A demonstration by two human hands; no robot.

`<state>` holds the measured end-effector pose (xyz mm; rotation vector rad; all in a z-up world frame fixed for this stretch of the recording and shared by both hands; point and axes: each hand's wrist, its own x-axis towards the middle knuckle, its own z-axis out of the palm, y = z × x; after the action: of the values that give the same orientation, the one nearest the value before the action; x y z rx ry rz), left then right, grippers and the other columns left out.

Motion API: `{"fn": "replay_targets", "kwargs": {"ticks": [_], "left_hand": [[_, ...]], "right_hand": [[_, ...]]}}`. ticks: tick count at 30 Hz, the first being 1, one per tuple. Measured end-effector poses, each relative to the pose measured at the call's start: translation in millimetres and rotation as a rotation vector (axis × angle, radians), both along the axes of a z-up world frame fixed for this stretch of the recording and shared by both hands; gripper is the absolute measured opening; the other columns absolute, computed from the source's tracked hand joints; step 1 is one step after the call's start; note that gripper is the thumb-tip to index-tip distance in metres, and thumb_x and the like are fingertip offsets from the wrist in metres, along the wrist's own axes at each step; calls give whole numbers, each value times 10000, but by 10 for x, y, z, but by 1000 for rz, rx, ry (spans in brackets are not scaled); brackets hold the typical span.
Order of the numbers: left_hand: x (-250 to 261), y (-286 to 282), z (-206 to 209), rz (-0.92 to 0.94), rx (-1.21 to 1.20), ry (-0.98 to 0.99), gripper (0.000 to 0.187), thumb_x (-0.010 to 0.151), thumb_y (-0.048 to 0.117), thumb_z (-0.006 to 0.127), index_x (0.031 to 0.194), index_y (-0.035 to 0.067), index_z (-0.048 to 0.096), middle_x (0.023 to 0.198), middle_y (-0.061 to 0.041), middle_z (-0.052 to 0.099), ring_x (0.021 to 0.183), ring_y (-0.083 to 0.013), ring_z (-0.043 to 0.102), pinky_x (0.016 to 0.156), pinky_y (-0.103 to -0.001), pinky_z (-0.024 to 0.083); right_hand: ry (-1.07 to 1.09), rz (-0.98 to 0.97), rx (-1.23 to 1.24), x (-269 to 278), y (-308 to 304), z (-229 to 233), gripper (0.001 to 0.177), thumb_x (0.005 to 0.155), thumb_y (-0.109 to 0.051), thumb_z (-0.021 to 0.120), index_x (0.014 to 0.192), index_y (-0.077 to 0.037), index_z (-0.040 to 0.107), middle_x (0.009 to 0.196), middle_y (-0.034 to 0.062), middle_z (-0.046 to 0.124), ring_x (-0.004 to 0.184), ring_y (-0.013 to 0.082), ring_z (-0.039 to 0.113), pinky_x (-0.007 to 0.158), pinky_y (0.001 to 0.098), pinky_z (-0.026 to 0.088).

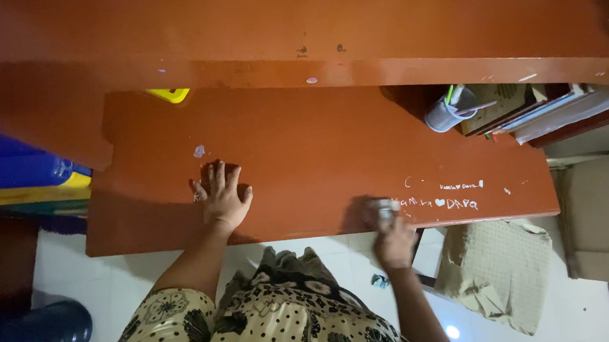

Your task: The person wipes an orange desk surface with a white cloth, removing white marks and smudges. They move a yellow lamp and a framed photo aside to reach the surface, then continue wiping the top and lower shelf areas.

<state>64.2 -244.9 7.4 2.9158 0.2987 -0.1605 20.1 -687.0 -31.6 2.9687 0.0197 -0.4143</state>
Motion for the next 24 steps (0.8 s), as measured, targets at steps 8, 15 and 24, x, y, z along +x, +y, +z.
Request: {"fn": "replay_targets", "kwargs": {"ticks": [8, 15, 24], "left_hand": [[-6, 10, -29, -4, 21, -82, 671, 933, 551, 494, 1516, 226, 420, 1676, -144, 196, 1565, -371, 88, 1164, -734, 12], [-4, -19, -3, 19, 35, -131, 663, 913, 559, 509, 1492, 240, 460, 1676, -121, 260, 1572, -342, 136, 1161, -753, 39], [-1, 36, -131, -22, 28, -124, 675, 950, 588, 469, 1534, 257, 391, 1677, -135, 194, 1552, -367, 79, 1152, -747, -11]], "right_hand": [[-219, -514, 183, 578, -486, 481, 666, 911, -426, 680, 1525, -341, 436, 1516, 203, 369, 1292, 462, 461, 995, 617, 453], [-262, -577, 439, 663, 164, -379, 854, 1016, -388, 605, 1715, -33, 266, 1355, 283, 468, 1130, 437, 582, 940, 539, 510], [43, 447, 187, 172, 1278, 412, 654, 917, -152, 543, 1526, -377, 464, 1367, 165, 443, 1190, 362, 482, 966, 519, 445]]}}
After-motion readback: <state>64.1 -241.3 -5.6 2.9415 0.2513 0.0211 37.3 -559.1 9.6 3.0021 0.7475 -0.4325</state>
